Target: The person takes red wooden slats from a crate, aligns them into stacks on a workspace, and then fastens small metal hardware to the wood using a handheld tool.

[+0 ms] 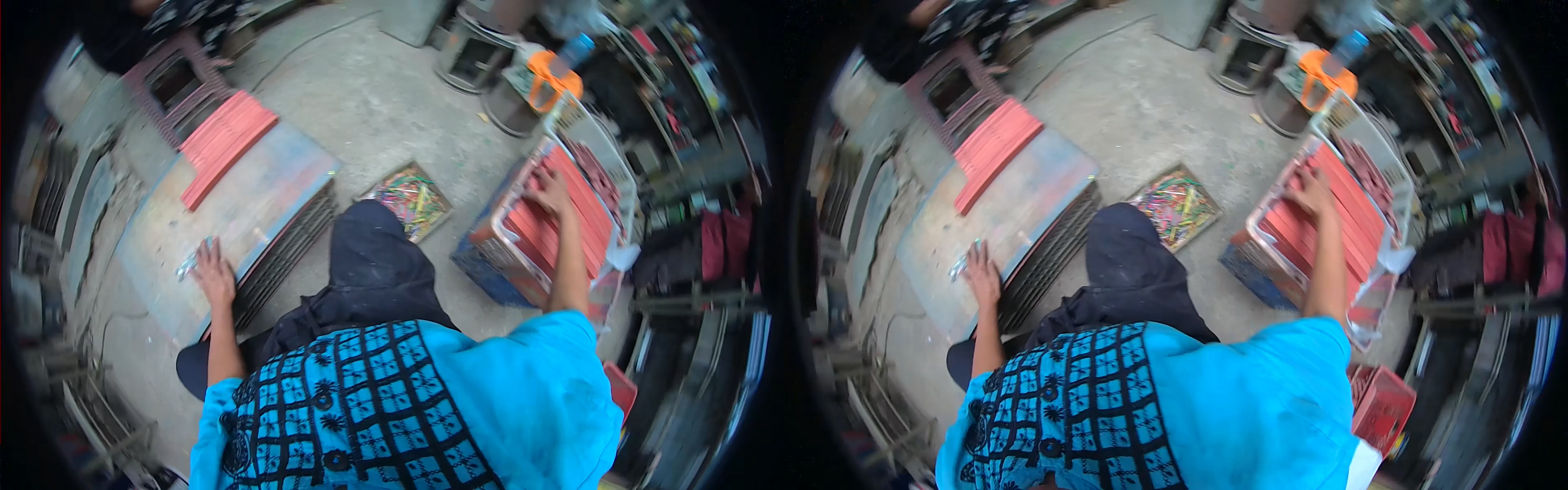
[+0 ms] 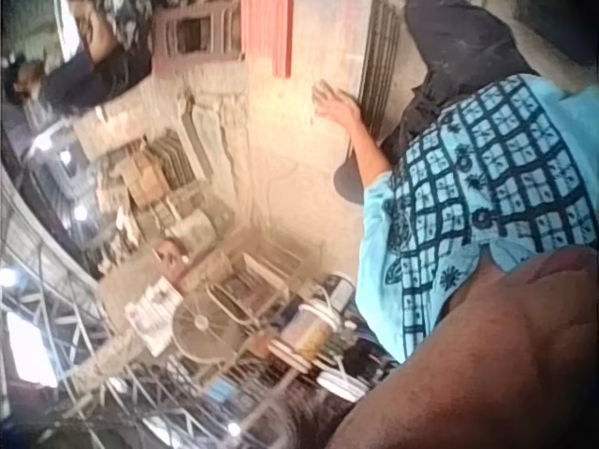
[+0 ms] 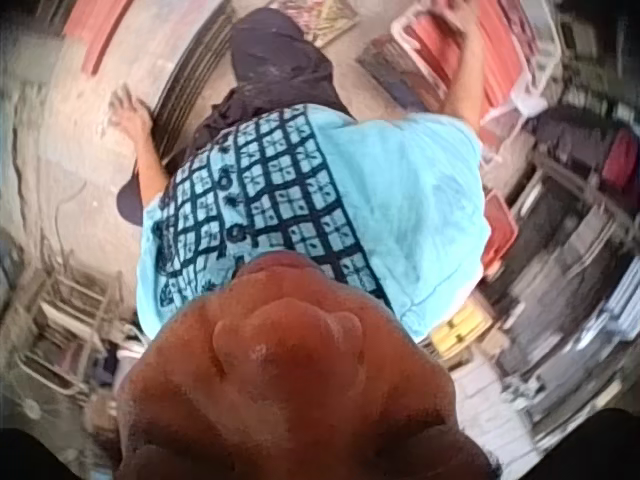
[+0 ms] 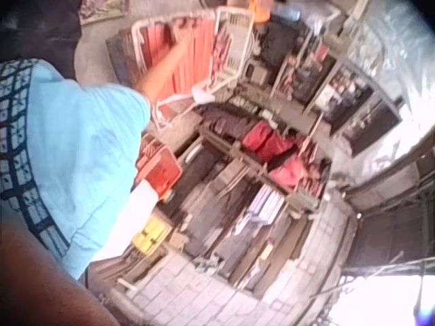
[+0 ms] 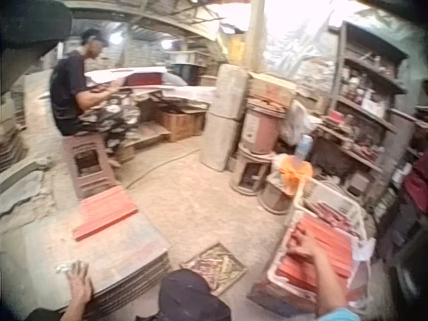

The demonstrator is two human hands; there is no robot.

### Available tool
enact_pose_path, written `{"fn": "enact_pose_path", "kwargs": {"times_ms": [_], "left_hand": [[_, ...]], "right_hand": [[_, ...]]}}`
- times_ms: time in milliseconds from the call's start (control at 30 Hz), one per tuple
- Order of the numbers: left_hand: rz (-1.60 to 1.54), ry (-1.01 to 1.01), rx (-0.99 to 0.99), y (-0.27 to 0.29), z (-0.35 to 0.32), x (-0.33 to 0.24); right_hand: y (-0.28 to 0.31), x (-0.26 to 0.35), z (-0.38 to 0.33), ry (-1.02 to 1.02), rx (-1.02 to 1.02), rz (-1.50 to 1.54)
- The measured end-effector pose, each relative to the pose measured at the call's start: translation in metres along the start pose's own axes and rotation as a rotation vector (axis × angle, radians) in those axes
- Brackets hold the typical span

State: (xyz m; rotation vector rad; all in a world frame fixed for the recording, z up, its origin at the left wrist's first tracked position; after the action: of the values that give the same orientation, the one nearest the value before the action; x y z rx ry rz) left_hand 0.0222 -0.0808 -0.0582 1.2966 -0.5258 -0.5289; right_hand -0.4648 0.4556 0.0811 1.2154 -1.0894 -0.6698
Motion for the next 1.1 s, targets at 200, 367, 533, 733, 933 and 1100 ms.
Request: {"fn": "enact_pose_path", "kwargs": {"times_ms": [200,367,533,733,933,1100], "left_hand": [[-0.042,0.058,-0.009,0.016,0.003,-0.011],[-0.117,0.047,-0.028,0.026,-0.002,-0.009],[-0.123,0.075,-0.052,0.022,-0.002,-0.008],[-0.107,0.078,-0.022,0.024,-0.002,-0.008],[-0.100,0.078,-0.012,0.025,-0.001,-0.008],[-0.090,0.108,-0.009,0.024,-0.003,-0.002]], "right_hand": [[0.009,-0.018,-0.016,0.028,0.145,0.143],[0.010,-0.024,-0.022,-0.056,0.265,0.074],[0.013,-0.031,-0.029,0.054,0.220,0.243],[0.018,-0.026,-0.057,-0.031,0.237,0.221],[0.022,-0.042,-0.061,0.006,0.209,0.221],[0.024,-0.030,-0.076,-0.047,0.239,0.204]]}}
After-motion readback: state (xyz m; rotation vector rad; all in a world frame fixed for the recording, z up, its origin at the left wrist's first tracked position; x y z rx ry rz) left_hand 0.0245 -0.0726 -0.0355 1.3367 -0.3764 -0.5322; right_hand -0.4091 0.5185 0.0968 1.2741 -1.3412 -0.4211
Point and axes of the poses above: each hand's wrist, its own z-axis towards the middle knuckle, its own y-axis out of the back of the hand, x = y × z, the point moved 5 cm from there along z, towards the middle knuckle, and after that the axes turned 12 degrees about z, right-handed, at the moved point
